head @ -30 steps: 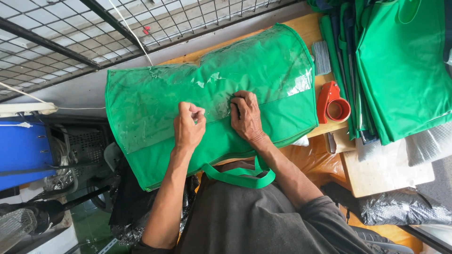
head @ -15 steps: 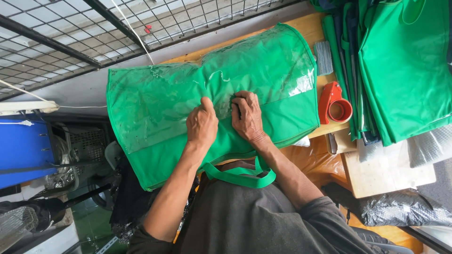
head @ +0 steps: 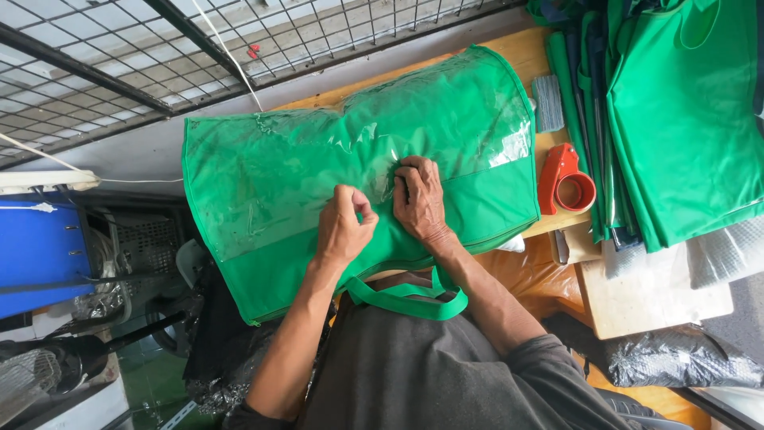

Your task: Cleaning a pillow with a brush and then placing it inside a green zippered storage bag.

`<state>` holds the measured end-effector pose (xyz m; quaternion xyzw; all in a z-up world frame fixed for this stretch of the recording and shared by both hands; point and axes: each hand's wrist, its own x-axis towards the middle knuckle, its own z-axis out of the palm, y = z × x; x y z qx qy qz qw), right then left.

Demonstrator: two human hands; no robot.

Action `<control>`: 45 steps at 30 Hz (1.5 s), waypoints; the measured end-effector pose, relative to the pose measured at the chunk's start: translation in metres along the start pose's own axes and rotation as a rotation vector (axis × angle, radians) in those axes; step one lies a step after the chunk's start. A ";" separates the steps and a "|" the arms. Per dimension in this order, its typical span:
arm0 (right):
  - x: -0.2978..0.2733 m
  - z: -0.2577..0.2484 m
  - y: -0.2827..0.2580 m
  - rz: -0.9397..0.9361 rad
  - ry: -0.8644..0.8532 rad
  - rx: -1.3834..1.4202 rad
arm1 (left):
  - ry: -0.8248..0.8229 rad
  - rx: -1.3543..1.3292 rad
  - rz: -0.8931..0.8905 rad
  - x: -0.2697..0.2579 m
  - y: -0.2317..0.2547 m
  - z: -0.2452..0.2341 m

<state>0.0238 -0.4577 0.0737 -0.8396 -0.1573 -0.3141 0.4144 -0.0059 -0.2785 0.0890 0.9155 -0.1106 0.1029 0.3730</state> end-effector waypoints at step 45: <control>0.012 0.022 -0.039 -0.393 -0.462 -0.174 | 0.032 0.421 -0.026 -0.046 -0.027 -0.008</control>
